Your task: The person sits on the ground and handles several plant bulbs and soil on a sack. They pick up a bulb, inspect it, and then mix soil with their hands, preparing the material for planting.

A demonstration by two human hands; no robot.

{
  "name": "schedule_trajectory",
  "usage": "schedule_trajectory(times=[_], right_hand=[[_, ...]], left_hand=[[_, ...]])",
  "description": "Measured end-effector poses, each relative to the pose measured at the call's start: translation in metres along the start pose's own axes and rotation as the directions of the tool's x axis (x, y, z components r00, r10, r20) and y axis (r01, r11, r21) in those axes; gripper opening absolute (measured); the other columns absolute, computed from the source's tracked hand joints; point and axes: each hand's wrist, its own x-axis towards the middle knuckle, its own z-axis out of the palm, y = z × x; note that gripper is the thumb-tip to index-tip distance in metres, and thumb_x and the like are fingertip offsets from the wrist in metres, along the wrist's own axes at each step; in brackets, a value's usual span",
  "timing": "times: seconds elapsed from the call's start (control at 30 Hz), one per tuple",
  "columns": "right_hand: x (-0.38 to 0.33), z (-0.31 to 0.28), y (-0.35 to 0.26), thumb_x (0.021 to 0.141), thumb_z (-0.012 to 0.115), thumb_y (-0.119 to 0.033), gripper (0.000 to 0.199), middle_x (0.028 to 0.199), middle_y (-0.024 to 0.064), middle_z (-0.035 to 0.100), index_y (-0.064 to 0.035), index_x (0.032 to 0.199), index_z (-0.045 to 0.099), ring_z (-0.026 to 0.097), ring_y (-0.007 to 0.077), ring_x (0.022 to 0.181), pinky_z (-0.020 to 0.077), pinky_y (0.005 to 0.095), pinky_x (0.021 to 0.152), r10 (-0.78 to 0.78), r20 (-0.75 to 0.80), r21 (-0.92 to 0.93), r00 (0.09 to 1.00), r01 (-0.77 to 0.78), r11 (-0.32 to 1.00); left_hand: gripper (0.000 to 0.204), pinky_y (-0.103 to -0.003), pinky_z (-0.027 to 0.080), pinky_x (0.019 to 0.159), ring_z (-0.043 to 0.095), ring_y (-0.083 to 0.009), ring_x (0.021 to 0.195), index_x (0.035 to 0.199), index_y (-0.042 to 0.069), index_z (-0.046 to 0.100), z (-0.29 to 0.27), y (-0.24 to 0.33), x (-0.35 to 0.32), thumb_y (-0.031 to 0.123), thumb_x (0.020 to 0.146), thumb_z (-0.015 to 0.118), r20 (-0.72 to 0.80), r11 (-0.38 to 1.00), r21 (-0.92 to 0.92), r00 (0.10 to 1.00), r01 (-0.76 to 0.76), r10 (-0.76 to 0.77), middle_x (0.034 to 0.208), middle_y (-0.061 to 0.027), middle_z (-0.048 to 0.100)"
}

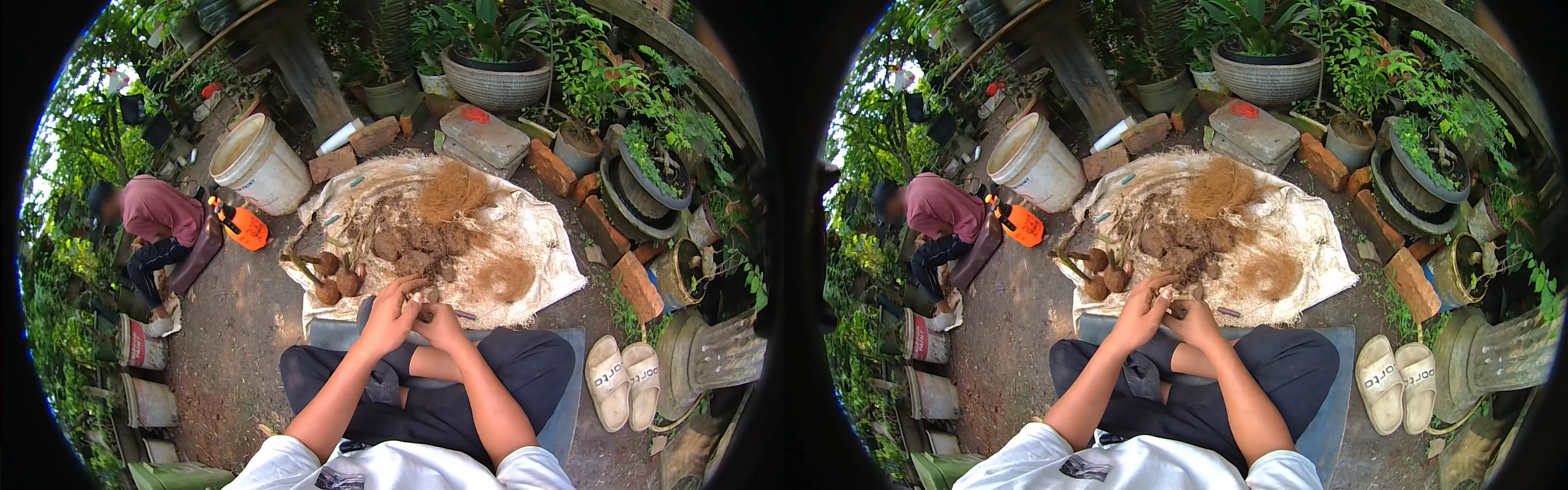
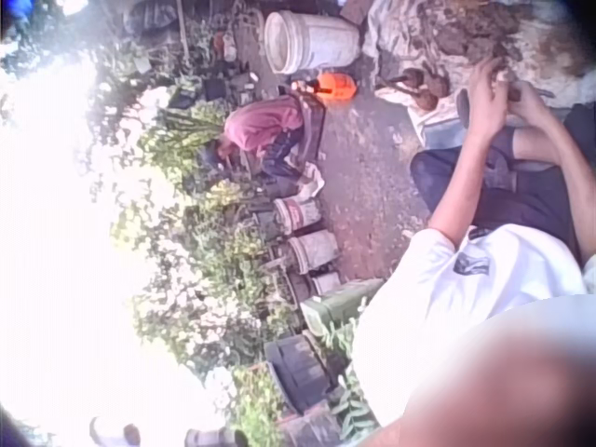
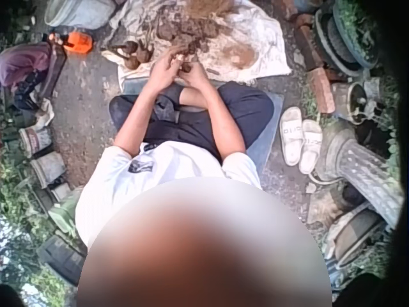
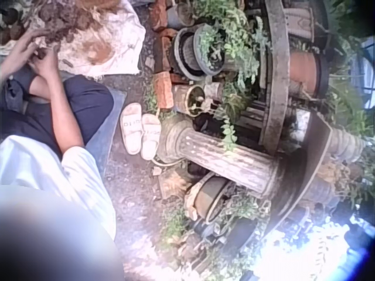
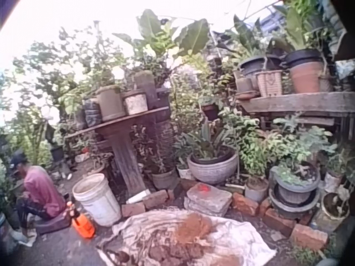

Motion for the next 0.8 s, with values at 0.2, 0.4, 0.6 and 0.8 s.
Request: schedule_trajectory(times=[0.2, 0.4, 0.6, 0.8], right_hand=[[-0.003, -0.001, 0.0, 0.089, 0.071, -0.02, 0.034, 0.099, 0.019, 0.071, -0.001, 0.117, 0.064, 0.07, 0.0284, 0.091, 0.0522, 0.0393, 0.078, 0.003, -0.092, -0.031, 0.996, -0.005, 1.0], [-0.006, 0.007, -0.006, 0.092, 0.07, -0.018, 0.04, 0.108, 0.0182, 0.071, 0.0002, 0.126, 0.059, 0.068, 0.0289, 0.1, 0.0513, 0.0366, 0.09, -0.16, -0.106, 0.13, 0.981, 0.173, 0.976], [-0.007, -0.001, -0.011, 0.096, 0.067, -0.015, 0.042, 0.1, 0.009, 0.068, -0.0023, 0.133, 0.053, 0.064, 0.0132, 0.094, 0.0513, 0.0283, 0.082, 0.093, 0.191, 0.466, 0.977, -0.173, 0.868], [-0.01, 0.0, -0.009, 0.1, 0.063, -0.018, 0.032, 0.095, 0.0001, 0.064, -0.0033, 0.127, 0.056, 0.055, 0.0065, 0.077, 0.0465, 0.0256, 0.069, -0.013, 0.217, 0.572, 0.976, -0.117, 0.812]], left_hand=[[0.031, -0.042, 0.045, 0.102, 0.06, -0.038, 0.117, 0.122, 0.003, 0.065, 0.003, -0.002, -0.004, 0.022, 0.099, 0.055, -0.076, 0.999, -0.019, 0.996, 0.04, -0.041, 0.125, -0.0196, 0.063], [0.027, -0.04, 0.045, 0.1, 0.061, -0.0343, 0.115, 0.11, 0.001, 0.07, -0.007, -0.016, 0.002, 0.017, 0.102, 0.05, -0.114, 0.976, -0.173, 0.981, 0.133, -0.154, 0.123, -0.0173, 0.064], [0.035, -0.039, 0.035, 0.11, 0.051, -0.0262, 0.129, 0.127, 0.0, 0.06, -0.022, -0.019, 0.0, 0.021, 0.107, 0.04, 0.048, 0.955, -0.276, 0.994, 0.111, -0.101, 0.137, -0.0151, 0.057], [0.038, -0.04, 0.029, 0.115, 0.044, -0.0259, 0.137, 0.129, -0.001, 0.059, -0.023, -0.022, 0.001, 0.024, 0.109, 0.037, 0.11, 0.879, -0.441, 0.983, 0.182, -0.148, 0.145, -0.0166, 0.052]])
